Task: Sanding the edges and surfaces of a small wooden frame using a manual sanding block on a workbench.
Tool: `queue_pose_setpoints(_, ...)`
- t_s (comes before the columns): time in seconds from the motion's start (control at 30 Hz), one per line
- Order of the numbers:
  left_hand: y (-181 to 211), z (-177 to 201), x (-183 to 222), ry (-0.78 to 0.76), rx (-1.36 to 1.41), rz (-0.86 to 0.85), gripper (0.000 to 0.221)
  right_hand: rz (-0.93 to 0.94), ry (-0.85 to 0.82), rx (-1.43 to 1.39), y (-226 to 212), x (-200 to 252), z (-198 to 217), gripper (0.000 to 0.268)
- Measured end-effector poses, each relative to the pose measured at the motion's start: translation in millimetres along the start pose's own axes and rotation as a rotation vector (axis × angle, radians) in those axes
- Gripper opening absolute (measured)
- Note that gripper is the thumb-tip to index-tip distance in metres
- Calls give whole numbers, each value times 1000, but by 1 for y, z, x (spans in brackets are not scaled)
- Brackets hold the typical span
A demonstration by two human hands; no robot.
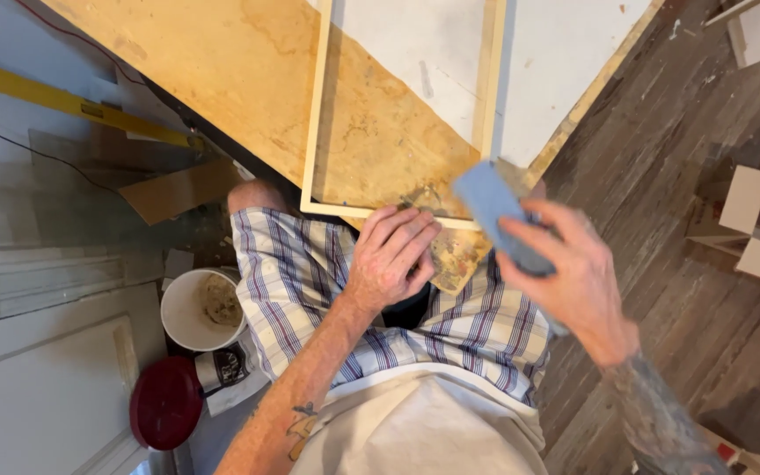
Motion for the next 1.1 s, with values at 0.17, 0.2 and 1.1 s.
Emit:
queue_pose_setpoints(0.17, 6, 4, -5, 9, 5, -14, 26, 13, 32, -20, 1, 8, -18, 33)
queue_pose_setpoints(0.2, 6, 5, -6, 8, 3, -8, 26, 2, 4, -20, 0, 13, -13, 33)
queue_pose_setpoints(1.1, 7, 5, -1, -23, -52, -19, 30, -24, 66, -2, -13, 0, -21, 32)
Point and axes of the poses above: each hand's wrist, its own x-axis away from the middle knuckle, its own z-axis out of the back of the hand, y = z × x, the point moved 8 cm from there along -x, towards the middle knuckle, and after that the axes turned 8 degrees about -x, right-handed, at the moved point
